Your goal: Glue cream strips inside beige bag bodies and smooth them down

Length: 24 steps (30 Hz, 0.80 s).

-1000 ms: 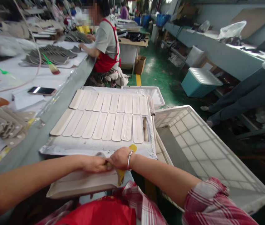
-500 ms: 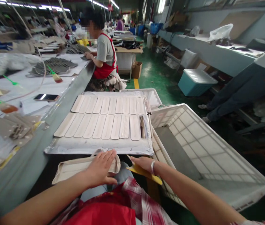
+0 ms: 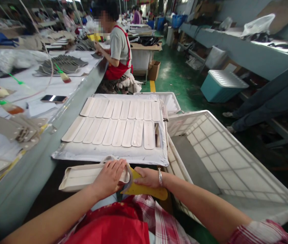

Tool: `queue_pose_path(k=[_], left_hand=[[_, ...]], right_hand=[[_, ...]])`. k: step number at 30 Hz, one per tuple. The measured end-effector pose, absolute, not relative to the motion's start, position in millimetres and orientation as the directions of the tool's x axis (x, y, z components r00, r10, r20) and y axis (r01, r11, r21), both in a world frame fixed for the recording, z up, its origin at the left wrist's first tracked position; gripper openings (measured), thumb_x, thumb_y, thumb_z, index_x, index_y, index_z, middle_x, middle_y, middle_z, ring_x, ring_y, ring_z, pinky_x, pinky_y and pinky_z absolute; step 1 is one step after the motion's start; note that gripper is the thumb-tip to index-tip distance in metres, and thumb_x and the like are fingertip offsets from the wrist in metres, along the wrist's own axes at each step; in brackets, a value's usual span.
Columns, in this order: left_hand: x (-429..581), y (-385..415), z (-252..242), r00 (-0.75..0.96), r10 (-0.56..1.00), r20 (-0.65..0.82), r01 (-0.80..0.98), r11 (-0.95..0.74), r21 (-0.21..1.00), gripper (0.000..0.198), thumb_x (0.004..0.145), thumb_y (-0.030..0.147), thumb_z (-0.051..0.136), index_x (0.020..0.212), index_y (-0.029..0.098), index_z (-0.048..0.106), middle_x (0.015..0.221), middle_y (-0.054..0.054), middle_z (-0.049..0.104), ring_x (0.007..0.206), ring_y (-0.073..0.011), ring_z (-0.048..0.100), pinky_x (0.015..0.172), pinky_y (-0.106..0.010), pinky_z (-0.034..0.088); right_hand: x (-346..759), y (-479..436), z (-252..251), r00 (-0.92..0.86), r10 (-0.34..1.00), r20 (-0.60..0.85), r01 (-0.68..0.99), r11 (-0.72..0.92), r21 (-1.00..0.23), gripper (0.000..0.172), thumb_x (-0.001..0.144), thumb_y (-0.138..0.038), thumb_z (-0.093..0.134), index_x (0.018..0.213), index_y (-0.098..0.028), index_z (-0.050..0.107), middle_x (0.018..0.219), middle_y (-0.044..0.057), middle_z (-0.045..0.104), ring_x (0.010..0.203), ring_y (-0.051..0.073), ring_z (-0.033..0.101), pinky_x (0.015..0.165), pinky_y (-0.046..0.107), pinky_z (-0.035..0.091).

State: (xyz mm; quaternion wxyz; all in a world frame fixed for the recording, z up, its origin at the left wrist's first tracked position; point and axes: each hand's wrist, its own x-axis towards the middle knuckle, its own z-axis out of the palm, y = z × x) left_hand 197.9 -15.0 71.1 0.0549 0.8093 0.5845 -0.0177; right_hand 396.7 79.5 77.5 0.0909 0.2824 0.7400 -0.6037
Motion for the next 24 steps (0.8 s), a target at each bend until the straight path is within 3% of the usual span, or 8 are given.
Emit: queue_pose_path(k=[4,8,13,18,24], left_hand=[[198.4,-15.3,72.8,0.323,0.943,-0.074,0.945,-0.318,0.074,0.073,0.078,0.036,0.048,0.140,0.008,0.021,0.137,-0.016,0.037,0.120,-0.0291,0.033,0.102,-0.045,0.020],[198.9,-15.3,74.2,0.334,0.939,-0.075,0.941,-0.328,0.088,0.079,0.078,0.032,0.050,0.142,0.012,0.010,0.136,-0.015,0.037,0.120,-0.0290,0.034,0.101,-0.045,0.021],[195.7,-15.8,73.2,0.340,0.937,-0.072,0.938,-0.333,0.100,0.080,0.078,0.029,0.050,0.143,0.014,0.005,0.136,-0.015,0.037,0.121,-0.0300,0.033,0.101,-0.045,0.020],[191.7,-16.1,71.7,0.353,0.933,-0.075,0.932,-0.343,0.114,0.080,0.079,0.029,0.048,0.143,0.015,0.003,0.137,-0.015,0.036,0.122,-0.0310,0.033,0.101,-0.046,0.021],[189.1,-14.9,71.4,0.360,0.929,-0.081,0.928,-0.348,0.134,0.076,0.082,0.026,0.043,0.143,0.015,0.001,0.137,-0.015,0.036,0.122,-0.0304,0.033,0.099,-0.046,0.023]], right_hand=[[391.5,76.0,71.4,-0.786,0.351,-0.509,0.557,0.046,-0.829,0.027,0.080,-0.040,0.050,0.094,-0.017,0.045,0.083,0.002,0.059,0.063,0.013,0.054,0.053,0.024,0.045],[387.4,68.5,70.6,-0.736,0.431,-0.523,0.599,0.053,-0.799,0.025,0.079,-0.040,0.052,0.089,-0.018,0.045,0.078,0.002,0.058,0.060,0.013,0.054,0.049,0.024,0.042],[383.7,65.3,77.2,-0.695,0.384,-0.608,0.634,-0.072,-0.770,0.024,0.083,-0.039,0.046,0.095,-0.020,0.039,0.071,0.001,0.059,0.047,0.012,0.053,0.039,0.022,0.035],[376.4,73.5,81.7,-0.713,0.349,-0.608,0.658,0.037,-0.752,0.018,0.082,-0.033,0.050,0.088,-0.018,0.041,0.068,0.001,0.058,0.047,0.010,0.051,0.043,0.022,0.033],[371.7,75.4,74.2,-0.749,0.420,-0.512,0.638,0.249,-0.729,0.023,0.079,-0.038,0.052,0.084,-0.017,0.046,0.075,0.001,0.057,0.062,0.012,0.049,0.056,0.025,0.038]])
